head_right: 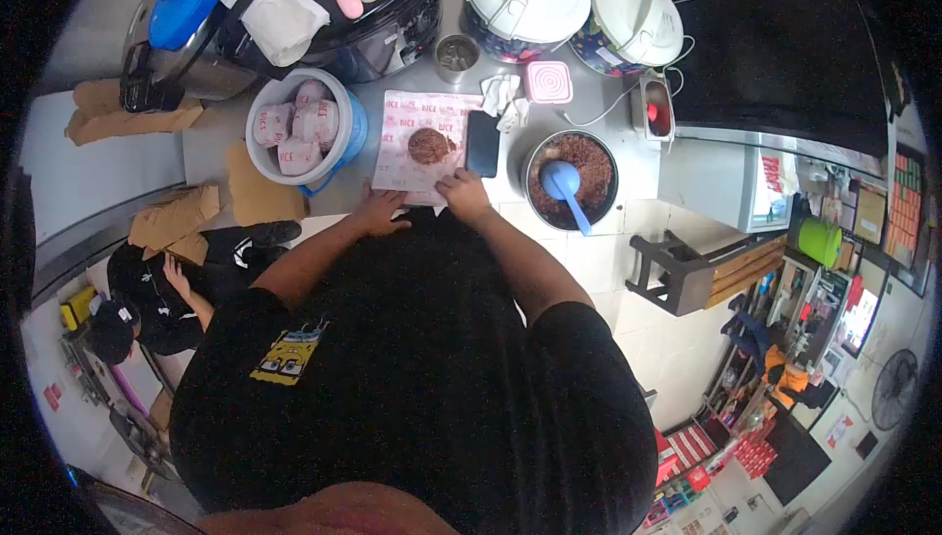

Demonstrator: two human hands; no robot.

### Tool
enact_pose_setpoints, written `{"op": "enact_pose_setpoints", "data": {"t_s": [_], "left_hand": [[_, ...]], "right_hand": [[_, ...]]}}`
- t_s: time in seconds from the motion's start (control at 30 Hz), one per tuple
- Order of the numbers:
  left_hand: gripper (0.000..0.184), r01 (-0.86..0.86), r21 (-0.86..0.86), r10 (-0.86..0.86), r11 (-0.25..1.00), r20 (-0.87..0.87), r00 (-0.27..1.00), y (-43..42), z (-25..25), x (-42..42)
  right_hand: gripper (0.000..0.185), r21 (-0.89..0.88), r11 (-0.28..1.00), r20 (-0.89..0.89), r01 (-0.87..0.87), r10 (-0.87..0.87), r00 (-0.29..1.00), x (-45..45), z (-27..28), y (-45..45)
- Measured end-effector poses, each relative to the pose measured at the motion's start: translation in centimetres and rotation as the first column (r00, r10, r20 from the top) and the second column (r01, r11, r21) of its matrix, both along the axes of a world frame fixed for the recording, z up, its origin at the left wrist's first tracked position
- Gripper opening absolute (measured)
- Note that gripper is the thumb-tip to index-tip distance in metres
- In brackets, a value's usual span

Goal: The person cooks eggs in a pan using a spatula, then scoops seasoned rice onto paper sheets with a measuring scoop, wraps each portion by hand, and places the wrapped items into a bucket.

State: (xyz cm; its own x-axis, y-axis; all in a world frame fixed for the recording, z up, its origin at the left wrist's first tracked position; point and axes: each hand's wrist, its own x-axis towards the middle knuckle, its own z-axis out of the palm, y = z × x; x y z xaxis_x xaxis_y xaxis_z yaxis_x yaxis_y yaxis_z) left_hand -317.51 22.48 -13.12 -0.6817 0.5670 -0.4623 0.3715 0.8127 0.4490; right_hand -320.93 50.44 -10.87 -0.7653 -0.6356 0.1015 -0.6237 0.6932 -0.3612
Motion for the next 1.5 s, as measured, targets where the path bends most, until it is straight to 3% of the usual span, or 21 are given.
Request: {"op": "enact_pose_setpoints", "data": {"t_s": [0.1,0.13,0.17,0.3,0.37,0.43,0.5,0.57,0.63,0.7,0.77,0.83,0.87,0.9,0.97,1.03,1.2,1.27,1.3,1.37,1.5], "left_hand": [[0.089,-0.066,0.027,0.065,0.997,0.064,0.996,-1.2,0.2,-1.3],[0.082,-0.433,0.165,0.431,0.886,0.050,0.901,-1.6,-0.8,-1.5],[0.075,-0.720,0.293,0.731,0.629,0.092,0.677,-2.0,-1.9,-1.5],[0.053,-0.553,0.577,0.699,0.601,-0.045,0.713,-1.8,-0.1,-3.4],[0.035,0.020,0.397,0.172,0.918,-0.443,0.880,-3.3,-0.8,-4.3],[0.036,0.105,0.338,0.047,0.935,-0.413,0.909,-4.3,-2.4,-4.1],[0.038,0.187,0.282,-0.073,0.941,-0.371,0.926,-5.3,-3.3,-3.6],[0.028,0.218,0.279,-0.120,0.935,-0.329,0.937,-6.0,-3.3,-2.2],[0.025,0.152,0.370,-0.053,0.916,-0.264,0.963,-6.4,-1.1,-1.5],[0.022,0.076,0.455,0.016,0.887,-0.195,0.981,-6.2,-0.2,-0.9],[0.021,-0.459,0.570,0.445,0.681,0.176,0.878,-5.9,-0.6,-0.1],[0.025,-0.602,0.477,0.556,0.641,0.253,0.792,-5.1,-0.5,-0.7],[0.030,-0.720,0.373,0.651,0.585,0.313,0.691,-4.7,-0.3,-1.5],[0.030,-0.723,0.373,0.656,0.581,0.311,0.687,-4.3,-1.5,-2.0],[0.035,-0.802,0.403,0.786,0.441,0.259,0.562,-3.4,-4.7,-2.7],[0.034,-0.795,0.372,0.811,0.479,0.160,0.563,-2.9,-4.9,-3.5],[0.035,-0.793,0.262,0.835,0.549,-0.137,0.533,0.2,1.0,-2.9],[0.050,-0.360,0.166,0.395,0.918,-0.456,0.798,1.1,4.9,-1.7],[0.050,-0.358,0.164,0.392,0.919,-0.459,0.797,1.4,4.7,-1.3],[0.066,0.159,0.033,-0.132,0.987,-0.407,0.904,2.0,3.6,-0.5],[0.076,0.129,-0.049,-0.137,0.990,-0.458,0.878,2.2,3.3,0.6]], "right_hand": [[0.025,0.120,0.992,0.051,-0.038,0.032,0.998,0.6,0.6,-1.0],[0.025,0.122,0.992,0.046,-0.036,0.030,0.999,0.4,0.5,-0.9],[0.024,0.083,0.996,0.062,0.027,-0.032,0.998,0.5,0.4,-0.8],[0.021,-0.007,0.985,0.128,0.171,-0.169,0.977,1.1,-1.1,0.6],[0.021,0.012,0.990,0.105,0.140,-0.140,0.984,1.2,-2.2,1.8],[0.020,0.032,0.993,0.082,0.109,-0.112,0.990,1.1,-1.6,2.3],[0.023,0.190,0.979,0.363,0.074,-0.140,0.921,1.0,-0.6,2.7],[0.022,0.063,0.998,0.403,0.030,-0.053,0.914,1.0,-0.9,3.5],[0.021,-0.069,0.998,0.433,-0.010,0.039,0.901,1.3,-0.5,3.3],[0.014,-0.197,0.931,0.648,0.308,-0.112,0.753,1.7,0.7,2.8],[0.012,-0.298,0.871,0.622,0.392,-0.134,0.771,1.6,0.5,2.1],[0.012,-0.399,0.791,0.598,0.464,-0.159,0.785,1.4,-0.7,1.2],[0.014,-0.387,0.685,0.705,0.617,-0.211,0.677,1.0,-1.8,0.7],[0.017,-0.347,0.561,0.801,0.751,-0.240,0.549,0.5,-2.8,0.4],[0.019,-0.238,0.573,0.825,0.784,-0.307,0.474,-0.8,-3.6,0.2],[0.024,-0.117,0.543,0.851,0.832,-0.377,0.366,-1.7,-4.6,-0.1],[0.028,-0.018,0.652,0.686,0.758,-0.543,0.484,-2.2,-3.8,-0.3],[0.029,-0.013,0.666,0.672,0.745,-0.547,0.500,-2.2,-4.1,-0.4],[0.027,0.010,0.671,0.644,0.742,-0.572,0.509,-2.3,-4.1,-0.5],[0.025,0.029,0.673,0.613,0.739,-0.596,0.518,-2.5,-3.7,-1.0],[0.040,0.078,0.878,0.202,0.472,-0.478,0.855,-5.1,-1.8,-3.5]]}}
